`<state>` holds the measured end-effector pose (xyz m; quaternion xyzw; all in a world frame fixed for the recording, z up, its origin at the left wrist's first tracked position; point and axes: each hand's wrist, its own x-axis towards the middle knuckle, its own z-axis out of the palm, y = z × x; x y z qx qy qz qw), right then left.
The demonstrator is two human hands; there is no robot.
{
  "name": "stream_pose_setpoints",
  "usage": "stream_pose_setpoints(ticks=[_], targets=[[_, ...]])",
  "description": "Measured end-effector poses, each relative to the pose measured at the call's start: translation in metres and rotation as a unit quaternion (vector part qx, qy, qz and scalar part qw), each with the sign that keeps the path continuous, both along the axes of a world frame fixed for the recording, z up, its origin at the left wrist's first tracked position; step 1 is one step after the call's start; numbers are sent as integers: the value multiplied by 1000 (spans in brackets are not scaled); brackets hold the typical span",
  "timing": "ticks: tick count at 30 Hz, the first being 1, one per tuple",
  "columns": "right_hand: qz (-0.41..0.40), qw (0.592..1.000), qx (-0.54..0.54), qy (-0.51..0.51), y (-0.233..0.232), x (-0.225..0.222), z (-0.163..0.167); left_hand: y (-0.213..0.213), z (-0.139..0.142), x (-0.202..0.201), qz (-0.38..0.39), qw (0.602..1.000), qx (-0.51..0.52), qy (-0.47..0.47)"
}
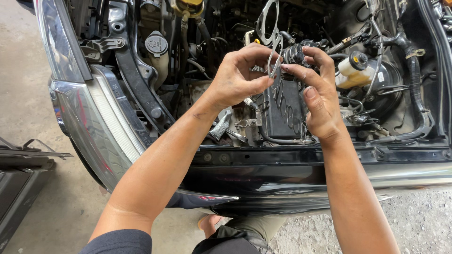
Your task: The person works at the open engine bay of a car, fitting exhaust manifold gaskets onto studs near the engine. They pick up each gasket, align its holes over the studs by hand, press it into place, and handle small fasteners and nearby parts while working through the gaskets one at a time.
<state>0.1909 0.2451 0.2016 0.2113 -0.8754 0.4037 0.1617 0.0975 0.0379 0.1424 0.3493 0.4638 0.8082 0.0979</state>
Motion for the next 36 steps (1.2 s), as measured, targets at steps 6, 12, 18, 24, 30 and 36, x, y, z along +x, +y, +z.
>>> stream_pose_setpoints(ticks=[6, 12, 18, 24, 30, 36], targets=[[-1, 1000, 21, -3, 2, 5, 1, -1, -1, -1, 9, 1000, 16, 22], [1, 1000, -28, -14, -2, 7, 3, -3, 0, -1, 24, 1000, 5, -4], [14, 1000, -7, -17, -4, 7, 4, 0, -1, -2, -15, 999, 3, -33], [16, 1000, -2, -23, -2, 6, 5, -2, -6, -8, 13, 1000, -25, 13], [7, 999, 1, -51, -1, 11, 4, -2, -8, -7, 39, 998, -27, 33], [4, 999, -49, -6, -2, 9, 4, -5, -3, -6, 54, 996, -45, 54]])
